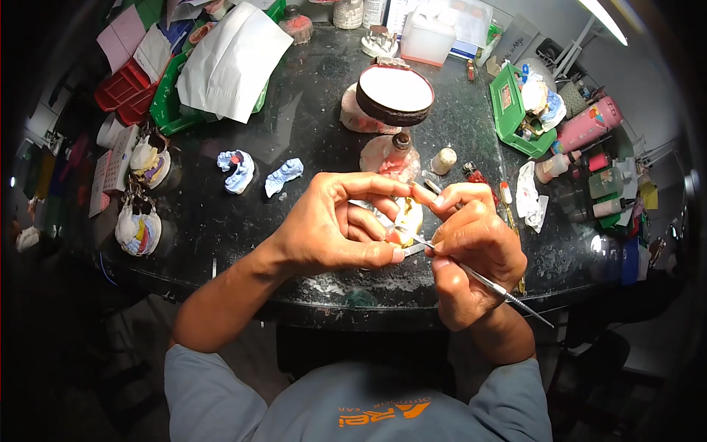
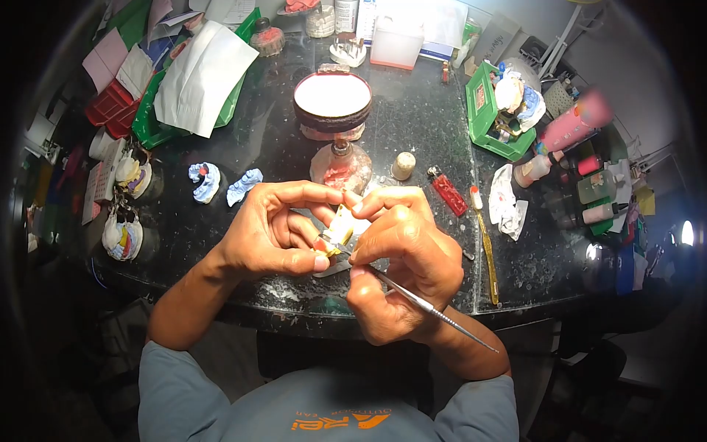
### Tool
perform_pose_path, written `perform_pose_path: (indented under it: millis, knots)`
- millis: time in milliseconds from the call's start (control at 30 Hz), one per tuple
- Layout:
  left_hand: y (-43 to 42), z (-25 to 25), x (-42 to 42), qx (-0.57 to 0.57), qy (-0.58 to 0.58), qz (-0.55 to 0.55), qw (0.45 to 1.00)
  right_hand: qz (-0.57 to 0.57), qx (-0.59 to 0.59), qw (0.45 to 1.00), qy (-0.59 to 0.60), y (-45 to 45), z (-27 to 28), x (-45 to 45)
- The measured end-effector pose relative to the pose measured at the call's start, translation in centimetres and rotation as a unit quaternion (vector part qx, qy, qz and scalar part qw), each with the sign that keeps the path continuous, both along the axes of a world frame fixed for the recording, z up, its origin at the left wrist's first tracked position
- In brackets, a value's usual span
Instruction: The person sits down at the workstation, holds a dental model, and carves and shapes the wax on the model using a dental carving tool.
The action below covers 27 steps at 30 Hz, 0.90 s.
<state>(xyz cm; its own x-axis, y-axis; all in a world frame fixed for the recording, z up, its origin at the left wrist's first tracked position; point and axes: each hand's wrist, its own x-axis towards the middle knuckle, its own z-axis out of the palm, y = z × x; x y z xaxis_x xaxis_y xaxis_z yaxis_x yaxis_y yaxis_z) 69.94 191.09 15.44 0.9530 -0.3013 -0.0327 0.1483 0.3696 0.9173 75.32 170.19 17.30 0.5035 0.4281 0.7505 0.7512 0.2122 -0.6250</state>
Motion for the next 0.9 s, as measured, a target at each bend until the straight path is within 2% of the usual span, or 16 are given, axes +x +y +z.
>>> perform_pose_path:
  millis: [767, 900]
  knots:
    - [-0.04, -0.22, 0.06, 0.006, -0.014, -0.002, 1.000, -0.006, -0.020, 1.000, -0.021, -0.14, 0.08, 0.01]
    - [-0.17, 0.09, 0.09, 0.009, -0.019, 0.001, 1.000, -0.010, 0.011, 1.000, -0.007, -0.02, -0.11, -0.03]
